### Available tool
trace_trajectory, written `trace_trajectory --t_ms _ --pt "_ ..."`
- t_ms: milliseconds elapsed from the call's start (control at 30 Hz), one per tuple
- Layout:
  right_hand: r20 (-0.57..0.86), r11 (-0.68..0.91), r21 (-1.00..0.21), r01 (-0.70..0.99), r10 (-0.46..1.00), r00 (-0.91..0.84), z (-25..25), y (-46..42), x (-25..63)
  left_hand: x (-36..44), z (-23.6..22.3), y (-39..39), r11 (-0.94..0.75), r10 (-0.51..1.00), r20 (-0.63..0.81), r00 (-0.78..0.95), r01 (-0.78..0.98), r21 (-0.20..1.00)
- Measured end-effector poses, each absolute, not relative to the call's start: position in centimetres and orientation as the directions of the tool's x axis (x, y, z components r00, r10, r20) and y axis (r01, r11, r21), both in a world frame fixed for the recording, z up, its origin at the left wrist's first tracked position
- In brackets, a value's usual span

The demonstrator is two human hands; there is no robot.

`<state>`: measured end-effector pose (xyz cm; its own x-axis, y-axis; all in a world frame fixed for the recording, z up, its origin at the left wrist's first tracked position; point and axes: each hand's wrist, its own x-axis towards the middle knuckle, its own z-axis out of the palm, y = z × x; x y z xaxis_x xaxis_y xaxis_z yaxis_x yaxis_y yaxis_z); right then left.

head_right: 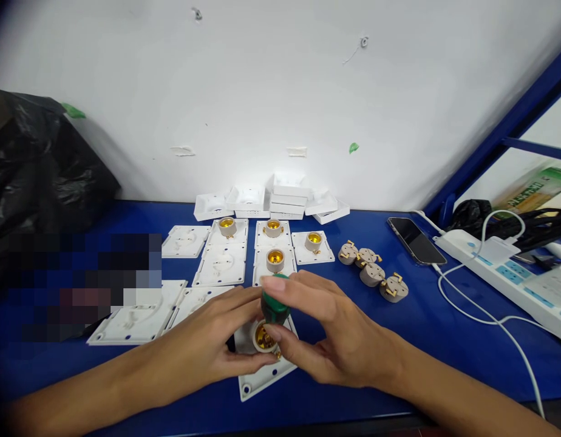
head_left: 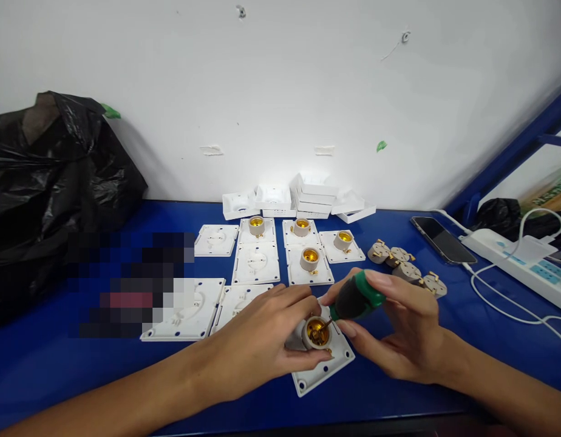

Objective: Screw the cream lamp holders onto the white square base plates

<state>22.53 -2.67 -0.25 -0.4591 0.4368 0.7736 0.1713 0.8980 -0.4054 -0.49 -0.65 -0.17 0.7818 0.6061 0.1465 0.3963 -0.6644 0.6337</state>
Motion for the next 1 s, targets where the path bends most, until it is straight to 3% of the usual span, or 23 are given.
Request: trace_trajectory --t_ms 233,533,1000 --pt "0.809 0.919 -0.353 0.177 0.395 -0.435 0.15 -2.39 22.29 -0.47 -0.18 -0.58 -0.691 0.595 0.169 0.786 0.393 0.607" --pt "0.775 0.902 -0.405 0.15 0.425 -0.467 0.0 -2.72 22.52 -0.49 -0.08 -0.63 -0.674 0.603 0.156 0.782 0.395 0.624" --pt "0.808 0.916 -0.374 0.141 0.397 -0.436 0.5 -2.55 22.03 -0.44 -0.27 -0.62 -0.685 0.594 0.161 0.788 0.391 0.614"
